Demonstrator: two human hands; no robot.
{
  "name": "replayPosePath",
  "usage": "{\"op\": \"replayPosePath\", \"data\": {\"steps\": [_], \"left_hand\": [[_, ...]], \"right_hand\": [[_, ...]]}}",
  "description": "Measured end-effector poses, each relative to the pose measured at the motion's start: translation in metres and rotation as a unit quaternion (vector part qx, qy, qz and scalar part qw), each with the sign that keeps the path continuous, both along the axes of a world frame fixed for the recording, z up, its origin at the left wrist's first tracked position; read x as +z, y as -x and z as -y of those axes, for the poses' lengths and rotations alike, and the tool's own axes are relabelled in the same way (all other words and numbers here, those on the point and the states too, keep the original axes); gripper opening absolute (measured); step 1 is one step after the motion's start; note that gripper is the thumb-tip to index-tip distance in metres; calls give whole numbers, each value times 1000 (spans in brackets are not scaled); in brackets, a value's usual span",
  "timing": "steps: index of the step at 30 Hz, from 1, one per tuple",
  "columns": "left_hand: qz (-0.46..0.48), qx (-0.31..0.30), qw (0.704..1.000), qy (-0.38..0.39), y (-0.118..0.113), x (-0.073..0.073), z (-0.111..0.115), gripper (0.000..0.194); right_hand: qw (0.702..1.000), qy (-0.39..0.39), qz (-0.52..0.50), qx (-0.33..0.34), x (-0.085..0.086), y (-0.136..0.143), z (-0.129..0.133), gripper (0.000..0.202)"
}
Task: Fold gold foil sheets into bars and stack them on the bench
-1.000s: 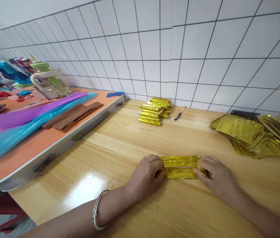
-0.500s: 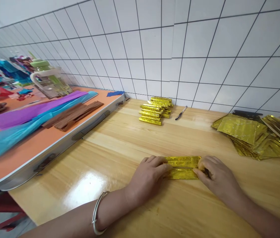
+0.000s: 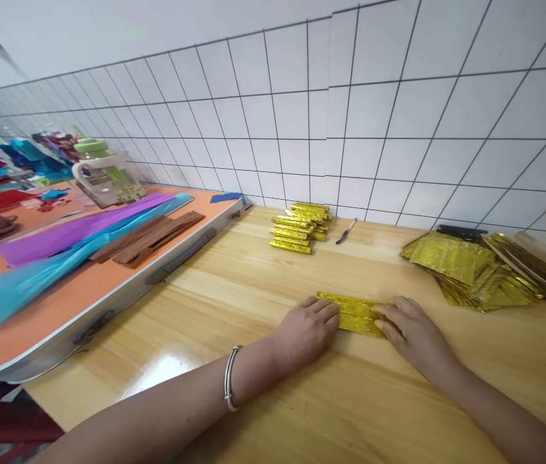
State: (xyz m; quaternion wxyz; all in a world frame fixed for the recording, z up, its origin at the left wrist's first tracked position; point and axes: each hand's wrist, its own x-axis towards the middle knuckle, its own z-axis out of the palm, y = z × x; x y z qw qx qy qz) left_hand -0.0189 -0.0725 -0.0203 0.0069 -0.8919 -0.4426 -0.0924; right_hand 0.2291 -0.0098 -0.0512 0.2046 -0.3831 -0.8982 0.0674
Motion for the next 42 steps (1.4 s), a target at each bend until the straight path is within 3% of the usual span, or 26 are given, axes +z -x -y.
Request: {"op": "replayPosePath", "data": {"steps": [7, 11, 25, 31, 38, 42], "left_hand": [[13, 44, 999, 20, -6, -3, 15, 49], [13, 30, 999, 37, -4, -5, 14, 64], [40, 25, 997, 69, 1, -8, 2, 89], [46, 27, 997, 64, 2, -6, -3, 87], [27, 57, 996, 61, 0, -5, 7, 84], [15, 0, 998, 54, -1, -4, 6, 74]], "right_hand": [[994, -69, 80, -5, 3, 5, 7, 38], [989, -106, 99, 0, 6, 7, 8, 39], [987, -76, 138, -25, 7, 8, 8, 41], [987, -85, 139, -2, 6, 7, 10, 50], [987, -32, 157, 28, -1, 4, 2, 54], [989, -21, 144, 29, -4, 3, -1, 55]]}}
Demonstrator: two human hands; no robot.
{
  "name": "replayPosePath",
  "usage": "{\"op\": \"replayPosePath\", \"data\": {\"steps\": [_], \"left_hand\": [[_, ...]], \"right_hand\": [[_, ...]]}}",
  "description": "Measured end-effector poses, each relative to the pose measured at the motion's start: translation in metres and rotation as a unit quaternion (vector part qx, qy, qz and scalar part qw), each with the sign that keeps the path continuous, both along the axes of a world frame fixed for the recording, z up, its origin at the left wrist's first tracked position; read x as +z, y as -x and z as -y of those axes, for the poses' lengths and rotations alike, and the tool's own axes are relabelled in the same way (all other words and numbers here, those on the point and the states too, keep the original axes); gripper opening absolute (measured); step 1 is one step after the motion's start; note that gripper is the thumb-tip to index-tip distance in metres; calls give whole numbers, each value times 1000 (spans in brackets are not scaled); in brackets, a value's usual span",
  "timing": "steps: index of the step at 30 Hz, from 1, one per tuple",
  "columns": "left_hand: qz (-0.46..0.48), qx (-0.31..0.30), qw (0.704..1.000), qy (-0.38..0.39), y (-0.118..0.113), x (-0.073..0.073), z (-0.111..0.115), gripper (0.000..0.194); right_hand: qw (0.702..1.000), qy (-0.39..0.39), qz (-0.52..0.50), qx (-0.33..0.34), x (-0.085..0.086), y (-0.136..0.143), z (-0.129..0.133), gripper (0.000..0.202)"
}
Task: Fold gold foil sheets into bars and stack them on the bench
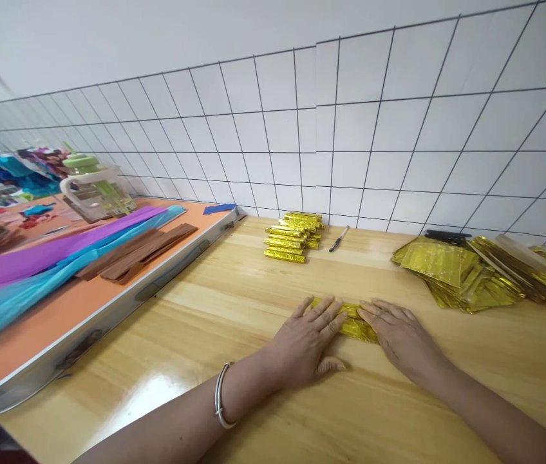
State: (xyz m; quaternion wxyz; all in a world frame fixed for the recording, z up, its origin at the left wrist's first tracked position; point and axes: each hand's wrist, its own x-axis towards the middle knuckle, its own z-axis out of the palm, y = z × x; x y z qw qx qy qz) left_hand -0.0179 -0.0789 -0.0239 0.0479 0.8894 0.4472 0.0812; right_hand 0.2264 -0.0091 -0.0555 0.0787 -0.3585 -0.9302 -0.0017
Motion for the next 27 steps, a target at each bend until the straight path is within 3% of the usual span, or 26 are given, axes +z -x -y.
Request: {"op": "replayPosePath", "data": {"steps": [5, 17, 27], "left_hand": [[7, -54, 998, 39, 0, -1, -6, 67], [13, -30, 998, 60, -1, -4, 0, 70], [2, -36, 998, 47, -5, 0, -1, 73]], "right_hand": [[1000, 2, -14, 7, 0, -2, -3, 54], [995, 42, -93, -2, 5, -4, -5, 38], [993, 77, -90, 11, 12, -8, -3, 46]]}}
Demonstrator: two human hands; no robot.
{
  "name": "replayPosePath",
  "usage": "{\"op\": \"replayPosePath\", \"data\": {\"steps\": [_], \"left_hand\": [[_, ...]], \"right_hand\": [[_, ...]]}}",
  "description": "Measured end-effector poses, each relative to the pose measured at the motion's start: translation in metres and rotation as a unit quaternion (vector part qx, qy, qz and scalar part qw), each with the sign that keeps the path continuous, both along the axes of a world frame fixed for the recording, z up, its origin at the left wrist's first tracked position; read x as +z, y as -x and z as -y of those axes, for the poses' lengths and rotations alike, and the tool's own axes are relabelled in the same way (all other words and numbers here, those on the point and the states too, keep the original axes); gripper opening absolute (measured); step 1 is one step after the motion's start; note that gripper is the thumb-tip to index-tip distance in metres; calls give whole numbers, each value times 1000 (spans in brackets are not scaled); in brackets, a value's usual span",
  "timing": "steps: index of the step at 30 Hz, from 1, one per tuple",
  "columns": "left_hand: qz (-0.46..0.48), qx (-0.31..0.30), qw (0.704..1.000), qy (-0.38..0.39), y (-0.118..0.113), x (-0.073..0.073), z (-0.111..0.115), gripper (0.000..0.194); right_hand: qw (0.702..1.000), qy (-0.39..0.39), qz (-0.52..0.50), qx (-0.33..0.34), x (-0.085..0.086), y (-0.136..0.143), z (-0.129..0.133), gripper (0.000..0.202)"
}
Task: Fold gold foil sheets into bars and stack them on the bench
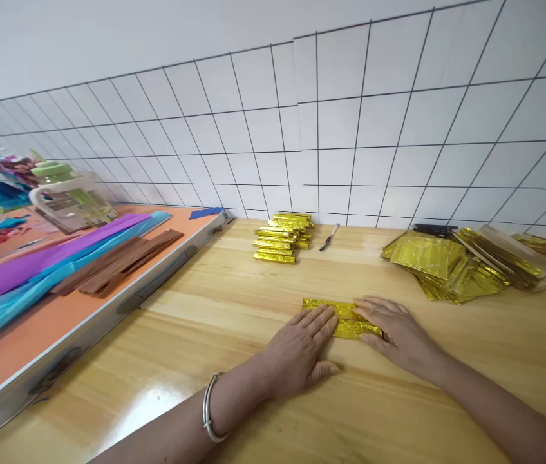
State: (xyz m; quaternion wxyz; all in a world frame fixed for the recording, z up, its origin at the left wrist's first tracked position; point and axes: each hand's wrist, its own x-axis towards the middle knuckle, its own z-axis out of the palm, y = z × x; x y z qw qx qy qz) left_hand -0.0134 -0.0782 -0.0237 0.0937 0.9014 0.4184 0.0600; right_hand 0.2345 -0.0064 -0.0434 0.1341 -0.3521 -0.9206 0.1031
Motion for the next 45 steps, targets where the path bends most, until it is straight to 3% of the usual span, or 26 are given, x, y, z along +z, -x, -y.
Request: {"op": "replayPosePath", "data": {"steps": [16, 21, 26, 35, 41, 45], "left_hand": [[13, -1, 1000, -16, 1, -5, 2, 70], [27, -4, 999, -32, 1, -7, 2, 71], [37, -8, 997, -64, 0, -11, 2, 65], [24, -15, 998, -52, 10, -13, 4, 67], [27, 35, 996, -72, -4, -18, -6, 61], [4, 20, 996, -83, -9, -22, -18, 62]], "right_hand": [[992, -101, 76, -8, 3, 11, 18, 45], [996, -67, 45, -26, 10, 36, 37, 55], [998, -22, 50, 32, 5, 61, 50, 67], [992, -70, 95, -34, -20, 23, 40, 71], [990, -89, 100, -40, -23, 23, 41, 71], [990, -93, 91, -47, -25, 23, 40, 68]]}}
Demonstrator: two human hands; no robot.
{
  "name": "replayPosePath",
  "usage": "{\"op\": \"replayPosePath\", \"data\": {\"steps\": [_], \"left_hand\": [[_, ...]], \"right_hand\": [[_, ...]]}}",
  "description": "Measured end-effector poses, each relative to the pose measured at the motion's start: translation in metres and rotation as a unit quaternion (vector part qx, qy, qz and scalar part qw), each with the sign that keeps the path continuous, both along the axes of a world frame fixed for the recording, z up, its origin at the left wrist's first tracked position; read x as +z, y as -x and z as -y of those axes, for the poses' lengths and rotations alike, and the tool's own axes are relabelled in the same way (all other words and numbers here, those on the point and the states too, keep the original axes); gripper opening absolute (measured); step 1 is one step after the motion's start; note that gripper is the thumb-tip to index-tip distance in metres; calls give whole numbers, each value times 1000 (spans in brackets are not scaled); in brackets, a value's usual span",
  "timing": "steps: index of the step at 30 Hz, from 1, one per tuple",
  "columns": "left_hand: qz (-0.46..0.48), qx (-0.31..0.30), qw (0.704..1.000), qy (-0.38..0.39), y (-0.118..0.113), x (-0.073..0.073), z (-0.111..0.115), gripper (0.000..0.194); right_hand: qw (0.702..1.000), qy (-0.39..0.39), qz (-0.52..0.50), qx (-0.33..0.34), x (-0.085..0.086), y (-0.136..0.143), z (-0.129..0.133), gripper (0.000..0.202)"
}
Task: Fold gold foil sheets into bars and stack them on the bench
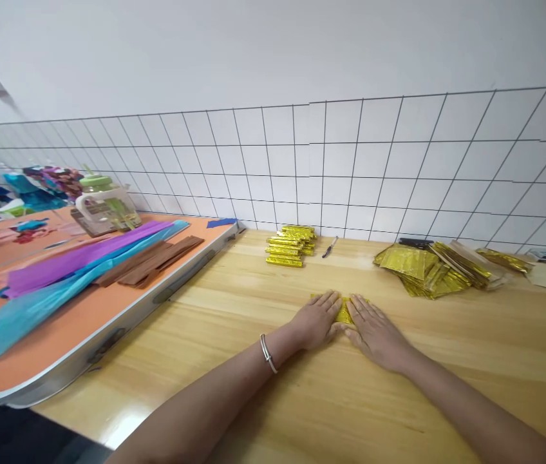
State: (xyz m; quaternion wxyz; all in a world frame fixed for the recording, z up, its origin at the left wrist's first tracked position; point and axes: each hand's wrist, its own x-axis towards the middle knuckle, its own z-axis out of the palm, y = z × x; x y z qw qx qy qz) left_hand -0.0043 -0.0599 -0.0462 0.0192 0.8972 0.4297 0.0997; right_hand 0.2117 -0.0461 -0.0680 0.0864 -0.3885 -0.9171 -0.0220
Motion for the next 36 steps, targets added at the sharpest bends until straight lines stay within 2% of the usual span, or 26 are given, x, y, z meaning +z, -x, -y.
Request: {"op": "replayPosePath", "data": {"steps": [7, 13, 17, 26, 30, 36], "left_hand": [[-13, 9, 1000, -15, 15, -5, -3, 55], [-12, 17, 1000, -22, 12, -6, -1, 54], [-14, 5, 1000, -12, 17, -2, -1, 53], [-33, -65, 997, 18, 46, 13, 8, 55], [-35, -67, 997, 23, 47, 19, 21, 57], [-44, -32, 998, 26, 33, 28, 59, 60]], "right_hand": [[1000, -1, -6, -7, -2, 0, 0, 68], [1000, 9, -2, 14, 4, 1, 1, 65], [999, 24, 7, 25, 10, -3, 1, 63], [998, 45, -4, 51, 14, -14, -1, 62], [992, 82, 2, 98, 24, -22, -19, 57], [983, 128, -13, 127, 38, -28, -43, 49]]}}
